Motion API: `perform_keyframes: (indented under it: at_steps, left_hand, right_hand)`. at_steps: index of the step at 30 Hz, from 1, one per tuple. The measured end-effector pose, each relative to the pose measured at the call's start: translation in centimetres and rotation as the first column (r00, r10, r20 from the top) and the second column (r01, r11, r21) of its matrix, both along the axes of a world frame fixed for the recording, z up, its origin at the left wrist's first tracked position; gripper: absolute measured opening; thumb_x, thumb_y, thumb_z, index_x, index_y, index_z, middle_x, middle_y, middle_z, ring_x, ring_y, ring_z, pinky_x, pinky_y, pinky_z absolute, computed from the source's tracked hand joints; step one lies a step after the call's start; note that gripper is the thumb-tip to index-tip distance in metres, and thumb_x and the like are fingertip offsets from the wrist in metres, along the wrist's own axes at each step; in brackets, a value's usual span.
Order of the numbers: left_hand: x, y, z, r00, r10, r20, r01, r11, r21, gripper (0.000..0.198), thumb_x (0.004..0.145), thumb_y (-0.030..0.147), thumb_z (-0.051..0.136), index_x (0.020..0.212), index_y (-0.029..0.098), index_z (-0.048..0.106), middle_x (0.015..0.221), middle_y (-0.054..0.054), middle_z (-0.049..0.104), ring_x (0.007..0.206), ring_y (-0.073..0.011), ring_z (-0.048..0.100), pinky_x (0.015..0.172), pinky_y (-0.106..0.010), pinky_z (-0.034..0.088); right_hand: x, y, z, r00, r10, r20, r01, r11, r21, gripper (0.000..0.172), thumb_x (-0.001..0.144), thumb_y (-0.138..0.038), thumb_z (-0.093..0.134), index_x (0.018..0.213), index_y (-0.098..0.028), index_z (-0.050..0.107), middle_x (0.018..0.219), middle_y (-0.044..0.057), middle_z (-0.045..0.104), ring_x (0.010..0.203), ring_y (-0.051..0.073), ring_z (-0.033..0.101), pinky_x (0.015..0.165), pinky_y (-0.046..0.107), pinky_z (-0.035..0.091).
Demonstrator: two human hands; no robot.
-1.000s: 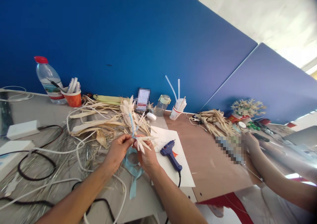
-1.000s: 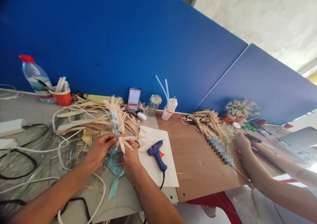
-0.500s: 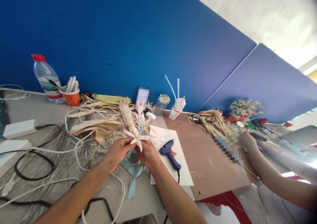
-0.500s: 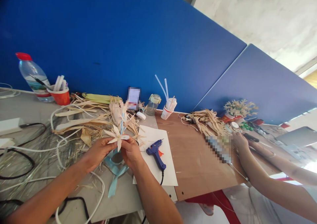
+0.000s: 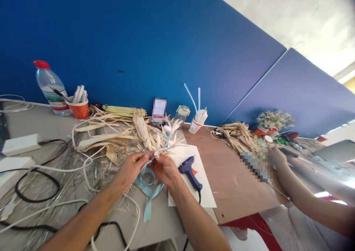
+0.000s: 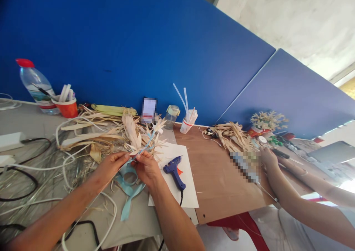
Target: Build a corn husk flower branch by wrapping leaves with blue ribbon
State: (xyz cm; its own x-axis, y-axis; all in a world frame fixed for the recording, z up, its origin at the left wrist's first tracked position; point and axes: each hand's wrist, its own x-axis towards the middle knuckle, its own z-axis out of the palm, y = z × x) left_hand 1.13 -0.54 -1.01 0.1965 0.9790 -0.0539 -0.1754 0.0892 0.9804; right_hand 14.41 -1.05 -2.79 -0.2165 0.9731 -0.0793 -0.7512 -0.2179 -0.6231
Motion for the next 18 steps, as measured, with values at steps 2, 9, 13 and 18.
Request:
perform_keyframes:
  at_steps: [2, 9, 13, 18]
  left_hand:
    - [-0.2, 0.1, 0.2, 1.0, 0.031, -0.001, -0.031, 0.999, -0.035, 0.033, 0.063, 0.044, 0.071, 0.082, 0.017, 0.072, 0.071, -0.002, 0.068, 0.062, -0.0152, 0.054, 0.058, -0.025, 0.04]
    - [-0.7, -0.2, 0.8, 0.959, -0.247, -0.138, 0.246, 0.969, -0.028, 0.029, 0.065, 0.045, 0.069, 0.07, 0.016, 0.072, 0.061, 0.0, 0.062, 0.059, -0.0143, 0.049, 0.055, -0.025, 0.034]
    - [-0.7, -0.2, 0.6, 0.942, -0.301, -0.15, 0.3, 0.953, -0.029, 0.023, 0.066, 0.039, 0.07, 0.067, 0.016, 0.071, 0.061, 0.0, 0.06, 0.061, -0.0142, 0.047, 0.056, -0.024, 0.033]
    - [-1.1, 0.1, 0.5, 0.943, -0.29, -0.161, 0.288, 0.957, -0.041, 0.026, 0.068, 0.042, 0.068, 0.068, 0.017, 0.071, 0.052, 0.003, 0.049, 0.05, -0.0101, 0.034, 0.048, -0.024, 0.024]
  right_hand:
    - [0.1, 0.0, 0.1, 1.0, -0.008, -0.004, 0.007, 1.0, -0.012, 0.018, 0.057, -0.018, 0.079, 0.066, -0.016, 0.063, 0.069, -0.001, 0.065, 0.061, 0.011, 0.054, 0.061, 0.024, 0.044]
    - [0.4, 0.0, 0.4, 1.0, 0.029, 0.008, -0.029, 1.0, -0.011, 0.02, 0.057, -0.019, 0.08, 0.063, -0.015, 0.061, 0.062, -0.002, 0.06, 0.055, 0.009, 0.05, 0.056, 0.022, 0.041]
    - [0.4, 0.0, 0.4, 0.998, 0.054, 0.018, -0.054, 0.998, 0.007, 0.021, 0.058, -0.025, 0.08, 0.066, -0.015, 0.063, 0.062, -0.003, 0.061, 0.05, 0.008, 0.047, 0.051, 0.021, 0.039]
    - [0.5, -0.1, 0.3, 0.996, 0.086, 0.024, -0.086, 0.996, 0.006, 0.03, 0.061, -0.031, 0.079, 0.082, -0.012, 0.069, 0.068, 0.0, 0.065, 0.06, 0.01, 0.054, 0.063, 0.023, 0.045]
